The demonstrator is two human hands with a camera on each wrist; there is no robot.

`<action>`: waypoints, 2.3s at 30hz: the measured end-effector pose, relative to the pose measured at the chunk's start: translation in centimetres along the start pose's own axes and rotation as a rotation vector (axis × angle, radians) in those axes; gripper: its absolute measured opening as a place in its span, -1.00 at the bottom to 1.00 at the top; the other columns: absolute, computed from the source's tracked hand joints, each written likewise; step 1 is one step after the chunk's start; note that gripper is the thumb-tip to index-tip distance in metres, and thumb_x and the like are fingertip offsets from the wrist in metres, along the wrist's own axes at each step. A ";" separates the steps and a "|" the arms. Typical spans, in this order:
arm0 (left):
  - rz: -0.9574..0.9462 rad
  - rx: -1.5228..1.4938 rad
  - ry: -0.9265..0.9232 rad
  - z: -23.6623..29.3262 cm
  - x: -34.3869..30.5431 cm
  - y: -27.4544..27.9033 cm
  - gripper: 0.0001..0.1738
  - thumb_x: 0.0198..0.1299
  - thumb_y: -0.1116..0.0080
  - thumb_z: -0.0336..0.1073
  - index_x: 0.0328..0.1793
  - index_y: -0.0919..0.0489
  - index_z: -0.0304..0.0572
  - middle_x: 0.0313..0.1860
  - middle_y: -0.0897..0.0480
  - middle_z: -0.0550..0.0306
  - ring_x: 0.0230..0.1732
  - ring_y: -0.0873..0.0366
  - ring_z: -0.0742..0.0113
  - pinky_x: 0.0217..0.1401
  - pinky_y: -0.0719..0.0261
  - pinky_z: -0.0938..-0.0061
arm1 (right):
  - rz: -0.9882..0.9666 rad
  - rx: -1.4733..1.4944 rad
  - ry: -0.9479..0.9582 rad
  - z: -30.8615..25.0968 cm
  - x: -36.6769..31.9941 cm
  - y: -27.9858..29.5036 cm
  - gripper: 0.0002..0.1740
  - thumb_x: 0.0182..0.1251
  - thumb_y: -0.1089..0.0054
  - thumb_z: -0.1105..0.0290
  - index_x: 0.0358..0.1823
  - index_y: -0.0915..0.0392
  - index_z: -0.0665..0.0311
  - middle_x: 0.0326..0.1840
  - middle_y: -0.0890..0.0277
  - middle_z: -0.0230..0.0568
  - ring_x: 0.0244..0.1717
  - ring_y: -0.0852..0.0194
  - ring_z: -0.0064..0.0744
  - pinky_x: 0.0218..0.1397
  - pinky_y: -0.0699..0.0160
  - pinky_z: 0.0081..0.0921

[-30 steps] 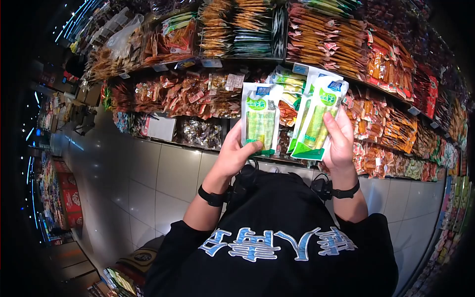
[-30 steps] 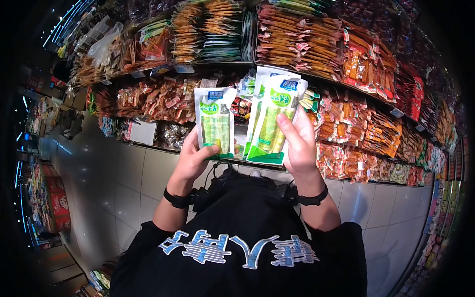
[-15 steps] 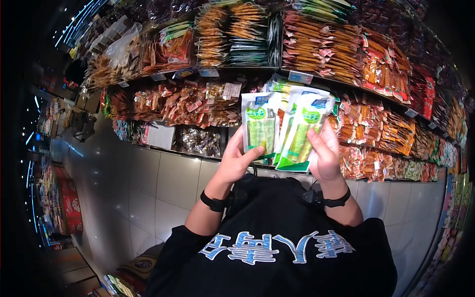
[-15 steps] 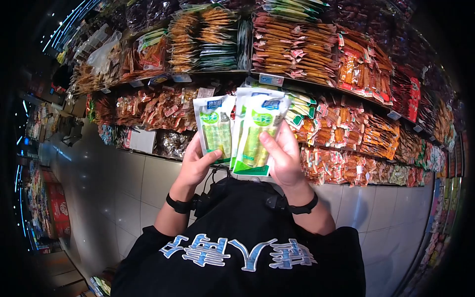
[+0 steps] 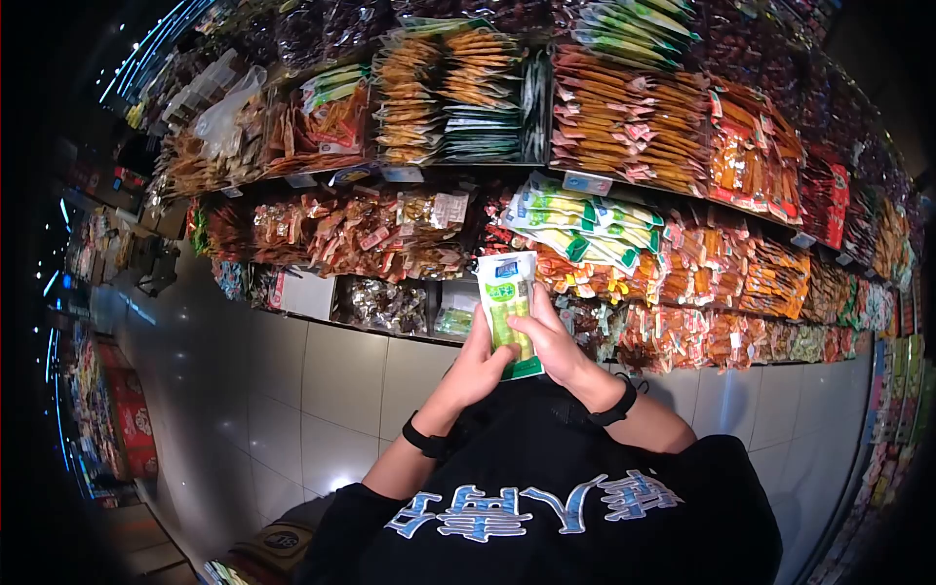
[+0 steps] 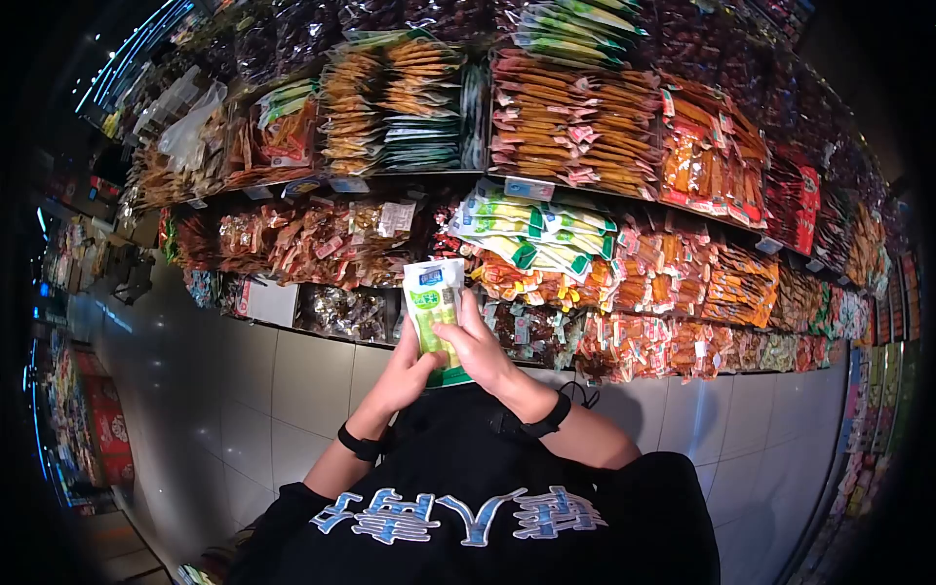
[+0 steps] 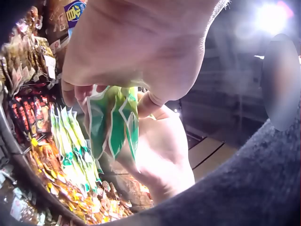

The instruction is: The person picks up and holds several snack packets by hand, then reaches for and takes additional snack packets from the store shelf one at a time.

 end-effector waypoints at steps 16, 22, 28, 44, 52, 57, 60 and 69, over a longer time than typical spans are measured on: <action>-0.019 0.255 -0.092 -2.9 -1.3 13.9 -0.09 0.32 -0.17 -0.04 0.58 0.04 -0.34 0.52 -0.04 -0.27 0.58 0.09 -0.15 0.61 0.13 0.12 | -0.077 0.007 -0.315 3.7 8.6 -8.8 -0.52 0.34 0.07 0.59 0.30 -0.24 0.34 0.17 -0.43 -0.20 0.16 -0.45 -0.44 0.26 -0.43 -0.45; 0.025 0.183 -0.105 -6.0 -3.1 26.8 -0.13 0.38 -0.13 -0.11 0.62 0.09 -0.24 0.57 -0.02 -0.16 0.61 0.10 0.00 0.61 0.06 0.21 | -0.036 -0.213 -0.168 5.2 17.4 -17.7 -0.54 0.30 -0.03 0.58 0.25 -0.28 0.34 0.15 -0.46 -0.20 0.16 -0.46 -0.47 0.27 -0.41 -0.46; 0.101 0.167 -0.096 -6.0 -6.6 44.0 -0.24 0.35 -0.17 -0.17 0.56 -0.10 -0.21 0.50 -0.13 -0.14 0.53 -0.09 0.00 0.51 -0.14 0.24 | 0.111 -1.041 0.625 -0.8 32.7 -30.5 -0.46 0.24 -0.24 0.41 0.23 -0.31 0.36 -0.07 -0.63 0.11 -0.02 -0.67 -0.02 0.04 -0.58 -0.24; 0.202 -0.006 -0.039 -7.6 -11.6 57.4 -0.35 0.38 -0.12 -0.20 0.52 -0.20 -0.21 0.47 -0.21 -0.05 0.50 -0.16 0.10 0.45 -0.24 0.32 | 0.294 -1.978 0.799 3.6 52.9 -35.4 -0.34 0.10 -0.31 0.20 0.19 -0.38 0.43 0.14 -0.37 0.11 0.23 -0.32 0.12 0.25 -0.32 -0.10; -0.055 -0.074 0.079 -6.6 -7.6 55.3 -0.46 0.40 -0.01 -0.42 0.50 -0.27 -0.21 0.38 -0.40 0.06 0.42 -0.31 0.24 0.43 -0.29 0.37 | 0.478 -1.531 1.079 -0.4 35.1 -34.2 -0.54 0.26 -0.19 0.40 0.19 -0.46 0.37 0.11 -0.53 -0.01 0.04 -0.56 -0.07 0.08 -0.51 -0.31; -0.228 -0.111 0.195 -7.1 -5.3 53.3 -0.49 0.43 0.01 -0.37 0.49 -0.28 -0.23 0.36 -0.44 0.07 0.39 -0.36 0.27 0.45 -0.26 0.36 | 0.654 -1.206 0.996 3.4 23.6 -26.2 -0.74 0.30 -0.07 0.65 0.02 -0.53 0.40 -0.09 -0.60 -0.07 -0.19 -0.64 -0.32 -0.07 -0.59 -0.48; -0.282 -0.097 0.275 -7.5 -4.2 52.0 -0.50 0.46 0.01 -0.33 0.48 -0.29 -0.21 0.34 -0.46 0.07 0.38 -0.38 0.25 0.46 -0.26 0.35 | 0.622 -1.334 0.747 9.5 18.6 -20.8 -0.84 0.31 -0.10 0.63 -0.12 -0.57 0.37 -0.24 -0.61 -0.12 -0.25 -0.64 -0.29 -0.14 -0.58 -0.49; -0.272 -0.057 0.421 -7.4 -3.6 47.7 -0.52 0.45 0.02 -0.34 0.46 -0.32 -0.24 0.33 -0.48 0.05 0.35 -0.41 0.22 0.43 -0.30 0.31 | 0.411 -1.501 -0.576 30.5 10.9 -1.1 -0.66 0.28 -0.20 0.22 0.01 -0.59 0.24 -0.17 -0.65 0.01 -0.06 -0.64 -0.01 0.11 -0.59 -0.20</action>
Point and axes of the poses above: each hand's wrist, its own x-axis towards the middle knuckle, its own y-axis out of the back of the hand, z = x × y, the point moved 1 cm from there along x, towards the middle knuckle
